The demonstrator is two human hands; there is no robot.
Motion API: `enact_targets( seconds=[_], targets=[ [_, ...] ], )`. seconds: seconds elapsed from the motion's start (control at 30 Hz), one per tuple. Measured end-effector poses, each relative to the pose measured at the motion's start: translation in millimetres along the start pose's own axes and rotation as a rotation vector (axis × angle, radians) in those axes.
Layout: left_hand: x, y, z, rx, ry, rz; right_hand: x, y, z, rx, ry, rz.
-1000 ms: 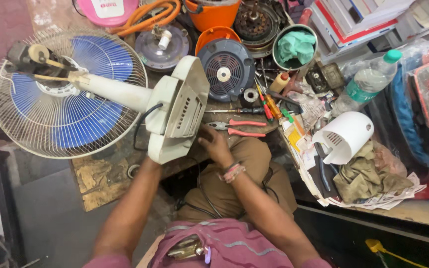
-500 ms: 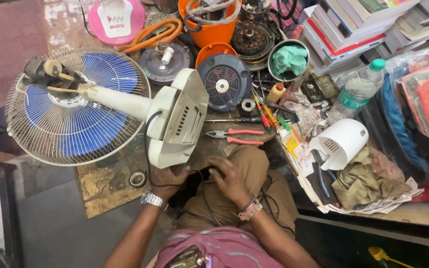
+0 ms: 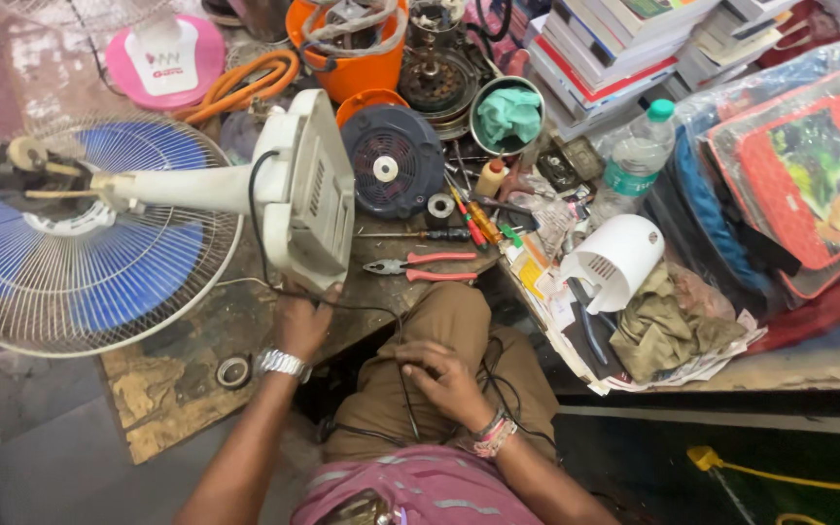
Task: The person sits on the floor and uses a screwdriver to tighten screws on the base of a standing fan. They manipulate the fan housing and wires while securing the casing.
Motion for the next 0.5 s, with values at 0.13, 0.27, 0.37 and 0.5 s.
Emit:
enact_targets(
  seconds=[0.13, 0.27, 0.37, 0.5],
  targets=[
    [-35.6, -9.4, 65.4, 0.189, 0.425, 0.325, 11.0, -43.7, -51.9, -0.274, 0.165, -0.276],
    [-29.6, -38.7, 62.6, 0.04, 0.453, 0.047, 55.5, -108.0, -126.7, -0.389, 0.185, -0.941],
    [-39.1, -59.2, 53.8, -0.065, 0.53, 0.091, 75.2, -136.1, -169.1, -0.374, -0.098, -0.934],
    [-45.4, -68.0, 40.9, -0.177, 0.537, 0.139, 33.9, -160.5, -238.8, -0.843, 0.548, -0.842]
  ],
)
Point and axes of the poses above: each hand's wrist, its own y-axis towards the middle knuckle, its own x-axis out of the back of the hand, z = x × y, the point moved 8 cm from there along y, towards the middle knuckle, and after that the axes turned 15 degrees about x, right-handed, at the moved point
